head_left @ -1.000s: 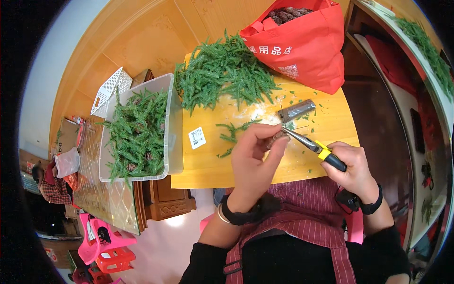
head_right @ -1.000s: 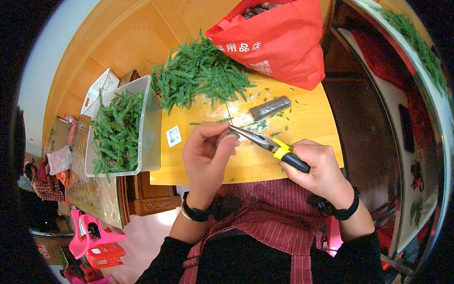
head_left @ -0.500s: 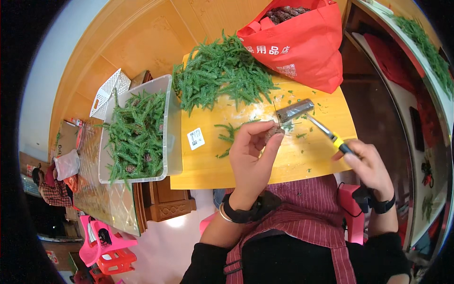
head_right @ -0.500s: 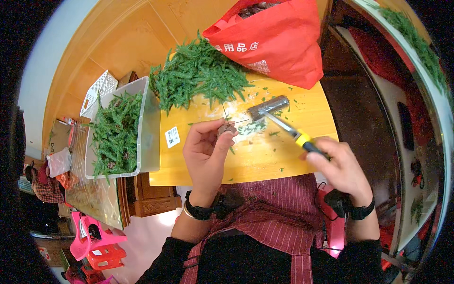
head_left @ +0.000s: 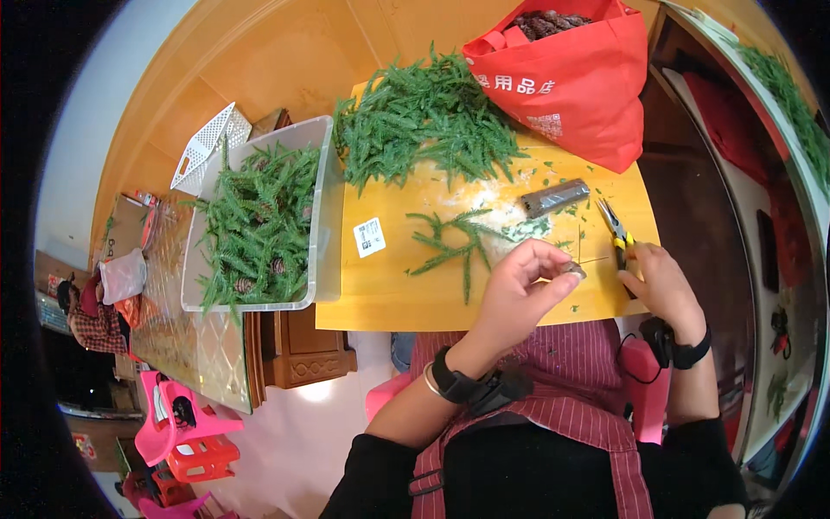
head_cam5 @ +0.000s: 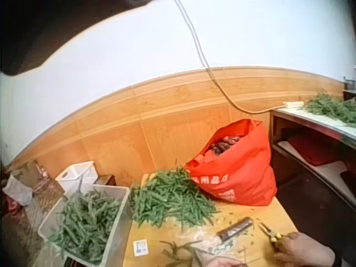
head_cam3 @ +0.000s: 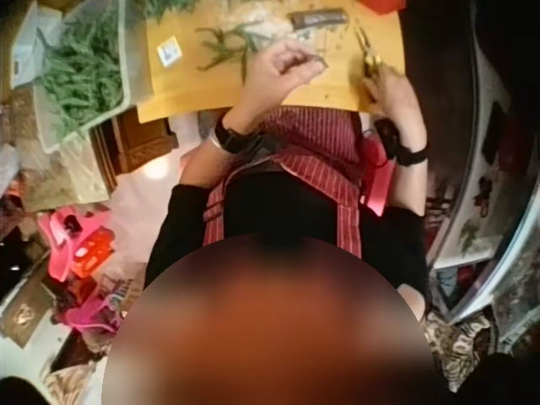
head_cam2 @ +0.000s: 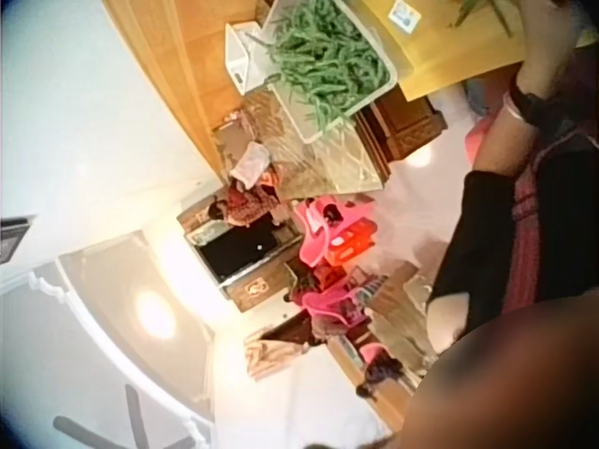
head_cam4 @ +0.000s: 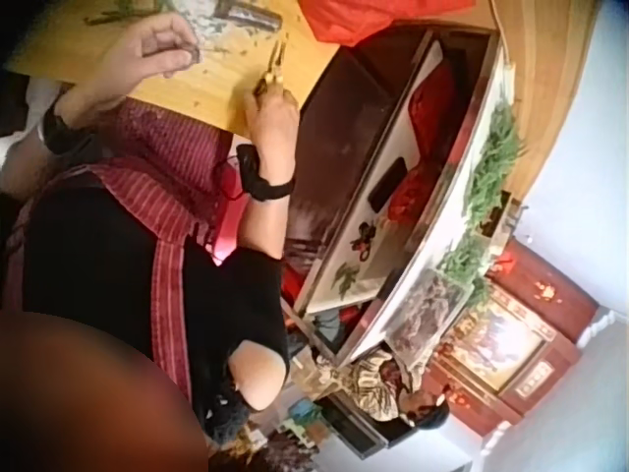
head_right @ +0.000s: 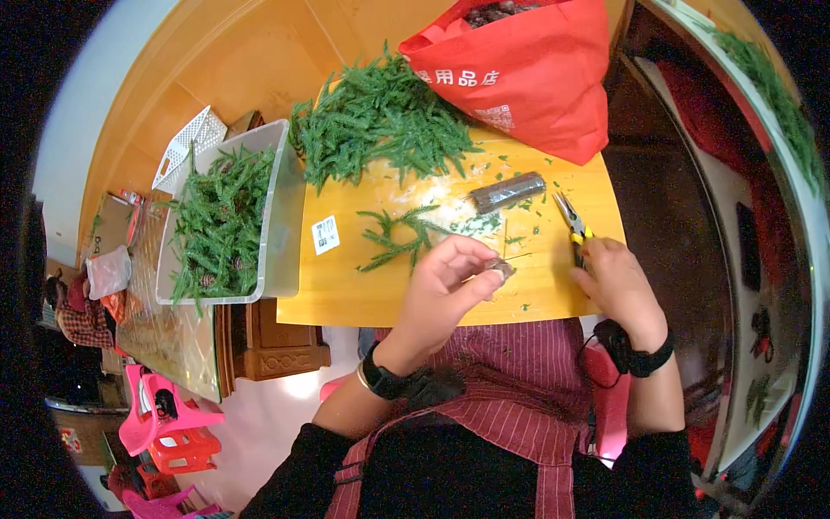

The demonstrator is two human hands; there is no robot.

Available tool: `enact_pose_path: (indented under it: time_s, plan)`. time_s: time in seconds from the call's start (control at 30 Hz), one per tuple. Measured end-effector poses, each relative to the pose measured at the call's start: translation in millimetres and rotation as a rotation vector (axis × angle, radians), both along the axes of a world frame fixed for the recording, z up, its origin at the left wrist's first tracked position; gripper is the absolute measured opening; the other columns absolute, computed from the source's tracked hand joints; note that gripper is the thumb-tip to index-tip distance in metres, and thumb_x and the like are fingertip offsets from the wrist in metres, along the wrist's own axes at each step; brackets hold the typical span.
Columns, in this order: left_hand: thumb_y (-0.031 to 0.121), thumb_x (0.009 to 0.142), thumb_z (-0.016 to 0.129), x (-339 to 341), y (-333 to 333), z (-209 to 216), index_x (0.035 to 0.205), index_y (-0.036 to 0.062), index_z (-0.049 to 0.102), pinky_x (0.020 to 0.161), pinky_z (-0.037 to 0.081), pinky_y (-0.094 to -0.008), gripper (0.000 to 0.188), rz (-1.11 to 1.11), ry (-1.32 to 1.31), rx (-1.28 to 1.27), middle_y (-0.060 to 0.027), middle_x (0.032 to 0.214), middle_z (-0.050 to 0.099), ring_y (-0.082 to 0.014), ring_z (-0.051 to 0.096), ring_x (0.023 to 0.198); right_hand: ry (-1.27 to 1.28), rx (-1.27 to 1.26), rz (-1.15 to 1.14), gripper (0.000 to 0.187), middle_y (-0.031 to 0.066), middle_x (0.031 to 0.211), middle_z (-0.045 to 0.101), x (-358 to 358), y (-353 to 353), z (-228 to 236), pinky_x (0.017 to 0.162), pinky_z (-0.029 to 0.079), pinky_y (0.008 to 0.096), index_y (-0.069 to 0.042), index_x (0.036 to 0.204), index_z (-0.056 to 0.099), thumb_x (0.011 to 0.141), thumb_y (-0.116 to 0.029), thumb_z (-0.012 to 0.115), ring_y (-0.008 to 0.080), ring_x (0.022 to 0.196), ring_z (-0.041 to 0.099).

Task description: Assemble decorative greenery sprigs by attaching small components and trimming with pliers.

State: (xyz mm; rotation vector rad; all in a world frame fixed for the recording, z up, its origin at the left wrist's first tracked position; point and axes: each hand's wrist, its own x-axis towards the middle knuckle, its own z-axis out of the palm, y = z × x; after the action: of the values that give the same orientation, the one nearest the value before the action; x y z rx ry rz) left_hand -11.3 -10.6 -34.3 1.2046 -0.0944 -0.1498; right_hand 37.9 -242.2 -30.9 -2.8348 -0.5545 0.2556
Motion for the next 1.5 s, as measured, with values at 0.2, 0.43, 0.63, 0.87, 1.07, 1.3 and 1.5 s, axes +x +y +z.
enact_pose_path:
  time_s: [0.2, 0.43, 0.63, 0.87, 1.07, 1.3, 1.5]
  plan:
    - [-0.004, 0.078, 0.063, 3.2, -7.2, -15.0, 0.101, 0.0019, 0.050, 0.075, 0.048, -0.0229, 0.027, 0.089, -0.203, 0.154, -0.0048, 0.093, 0.055, -0.0109, 0.056, 0.087, 0.493, 1.149, 0.037, 0.029, 0.0089, 0.102, 0.059, -21.1, 57.3, 18.6, 0.077, 0.046, 0.0241, 0.002, 0.117, 0.050, 0.089, -0.006, 0.046, 0.0126, 0.092, 0.056]
    - [0.001, 0.067, 0.073, 13.5, 27.8, -14.9, 0.106, 0.0027, 0.047, 0.072, 0.050, -0.0302, 0.047, 0.350, -0.338, 0.438, -0.0086, 0.095, 0.052, -0.0174, 0.055, 0.087, 0.410, 1.323, -0.021, 0.023, 0.0072, 0.097, 0.060, -6.9, 76.3, 15.4, 0.072, 0.048, 0.0238, 0.000, 0.110, 0.055, 0.093, -0.011, 0.045, 0.0126, 0.086, 0.059]
    - [0.013, 0.068, 0.072, 31.4, 63.4, -37.0, 0.095, 0.0007, 0.053, 0.068, 0.043, -0.0416, 0.036, 0.410, -0.380, 1.668, -0.0116, 0.081, 0.054, -0.0319, 0.052, 0.075, 0.309, 1.352, 0.094, 0.024, 0.0073, 0.097, 0.060, 9.2, 77.2, 31.8, 0.073, 0.048, 0.0238, 0.001, 0.112, 0.052, 0.093, -0.012, 0.043, 0.0116, 0.086, 0.058]
    - [0.007, 0.081, 0.061, 30.9, 77.4, -17.2, 0.091, 0.0006, 0.056, 0.073, 0.045, -0.0291, 0.013, 0.283, -0.154, 0.703, -0.0085, 0.087, 0.061, -0.0195, 0.059, 0.080, 0.363, 1.406, 0.093, 0.022, 0.0090, 0.105, 0.057, 21.2, 77.6, 28.5, 0.074, 0.046, 0.0236, -0.001, 0.101, 0.053, 0.095, -0.015, 0.037, 0.0130, 0.090, 0.057]
    - [0.016, 0.091, 0.051, 21.3, 65.3, -3.5, 0.101, 0.0047, 0.056, 0.091, 0.040, -0.0405, 0.016, 0.091, -0.280, -0.070, -0.0097, 0.092, 0.058, -0.0256, 0.053, 0.099, 0.169, 1.250, 0.324, 0.021, 0.0129, 0.121, 0.048, 25.7, 74.5, 29.6, 0.084, 0.040, 0.0273, -0.002, 0.096, 0.053, 0.094, -0.015, 0.037, 0.0156, 0.102, 0.051]
    - [0.020, 0.087, 0.057, 15.4, 56.8, -8.7, 0.108, 0.0106, 0.054, 0.091, 0.041, -0.0404, 0.023, -0.006, -0.275, -0.352, -0.0070, 0.091, 0.056, -0.0270, 0.051, 0.105, 0.358, 1.235, 0.445, 0.017, 0.0098, 0.116, 0.048, 21.7, 82.6, 44.8, 0.090, 0.035, 0.0303, 0.000, 0.095, 0.057, 0.090, -0.011, 0.044, 0.0171, 0.104, 0.046]
    - [0.028, 0.091, 0.049, 14.5, 72.3, -10.5, 0.112, 0.0054, 0.051, 0.094, 0.039, -0.0403, 0.031, -0.016, -0.121, -0.323, -0.0114, 0.103, 0.055, -0.0277, 0.047, 0.112, 0.246, 1.126, 0.444, 0.016, 0.0079, 0.106, 0.050, 18.5, 89.8, 49.7, 0.083, 0.039, 0.0298, 0.000, 0.090, 0.060, 0.086, -0.009, 0.047, 0.0174, 0.096, 0.049]
